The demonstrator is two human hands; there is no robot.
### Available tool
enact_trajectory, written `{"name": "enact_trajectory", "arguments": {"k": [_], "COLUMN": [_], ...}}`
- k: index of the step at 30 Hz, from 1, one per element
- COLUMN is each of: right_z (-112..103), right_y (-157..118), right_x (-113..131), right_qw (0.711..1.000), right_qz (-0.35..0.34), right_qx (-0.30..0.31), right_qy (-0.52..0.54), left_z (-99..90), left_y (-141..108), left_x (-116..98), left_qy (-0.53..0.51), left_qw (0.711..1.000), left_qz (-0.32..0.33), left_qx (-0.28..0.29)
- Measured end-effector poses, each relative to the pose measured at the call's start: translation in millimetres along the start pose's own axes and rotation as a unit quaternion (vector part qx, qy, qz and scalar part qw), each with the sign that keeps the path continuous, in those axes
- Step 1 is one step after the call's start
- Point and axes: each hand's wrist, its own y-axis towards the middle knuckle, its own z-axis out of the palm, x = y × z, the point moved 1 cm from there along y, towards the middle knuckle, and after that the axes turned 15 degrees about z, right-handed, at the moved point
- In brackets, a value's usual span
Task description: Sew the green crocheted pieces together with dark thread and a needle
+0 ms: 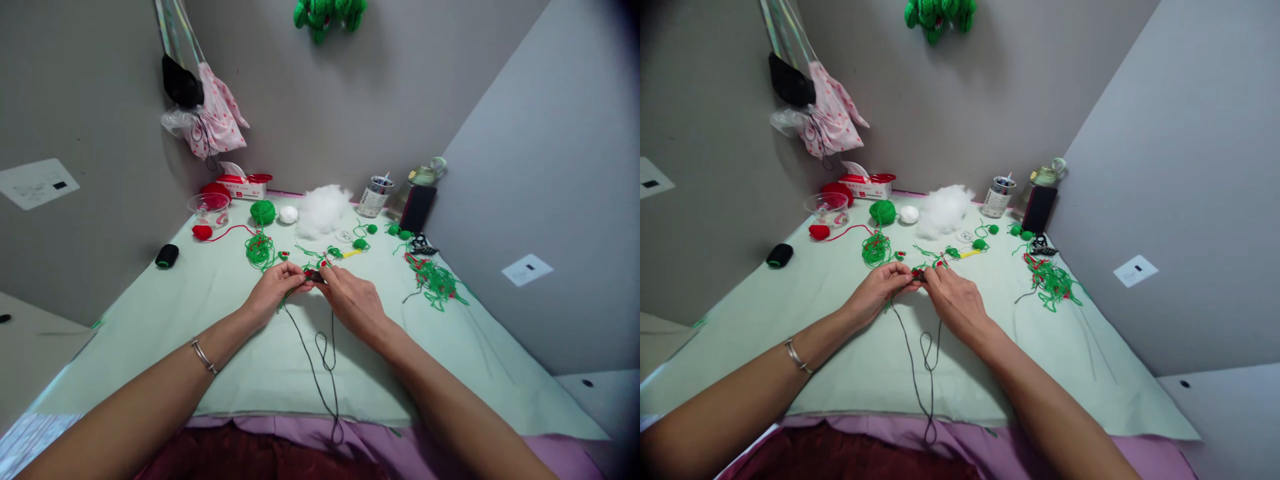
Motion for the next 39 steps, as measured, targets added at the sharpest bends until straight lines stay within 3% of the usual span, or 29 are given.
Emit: {"name": "enact_trajectory", "arguments": {"k": [5, 11, 16, 18, 20, 22, 24, 28, 30, 32, 36, 39], "right_z": [1.1, 3.3, -4.5, -8.0, -9.3, -8.2, -6.1, -3.4, -2.3, -0.9, 2.3, 2.8], "right_y": [-0.8, -1.1, 4.0, 8.5, 13.6, 18.3, 21.9, 24.2, 22.1, 18.4, 11.3, 9.7], "right_x": [-1.5, -6.1, -10.0, -17.8, -31.2, -48.0, -63.9, -73.4, -63.8, -48.1, -20.4, -13.4], "right_qw": [1.0, 0.994, 0.959, 0.943, 0.944, 0.957, 0.969, 0.977, 0.974, 0.968, 0.968, 0.967], "right_qz": [-0.004, 0.026, 0.064, 0.103, 0.156, 0.206, 0.23, 0.197, 0.174, 0.152, 0.107, 0.087], "right_qx": [-0.009, 0.039, 0.092, 0.087, 0.066, 0.056, 0.047, 0.076, 0.144, 0.195, 0.226, 0.237], "right_qy": [0.014, 0.102, 0.258, 0.306, 0.285, 0.195, 0.083, 0.003, 0.026, 0.038, -0.01, -0.036], "left_z": [-0.6, -1.7, -0.8, -1.0, -4.4, -12.9, -25.6, -47.5, -49.9, -46.2, -32.7, -28.1], "left_y": [0.4, -0.1, -0.8, 0.2, 3.4, 9.4, 17.0, 27.2, 27.2, 24.6, 17.4, 14.2], "left_x": [0.2, 1.4, 1.3, -1.6, -7.1, -14.9, -23.9, -38.8, -41.3, -40.8, -35.4, -29.8], "left_qy": [0.004, 0.012, 0.021, 0.025, 0.039, 0.087, 0.192, 0.43, 0.452, 0.429, 0.368, 0.377], "left_qw": [1.0, 1.0, 0.999, 0.999, 0.999, 0.994, 0.972, 0.856, 0.837, 0.854, 0.897, 0.892], "left_qz": [0.001, 0.005, 0.013, 0.018, 0.032, 0.066, 0.128, 0.274, 0.298, 0.293, 0.23, 0.208], "left_qx": [0.005, 0.021, 0.032, 0.027, 0.01, -0.015, -0.042, -0.091, -0.074, -0.029, 0.087, 0.14]}}
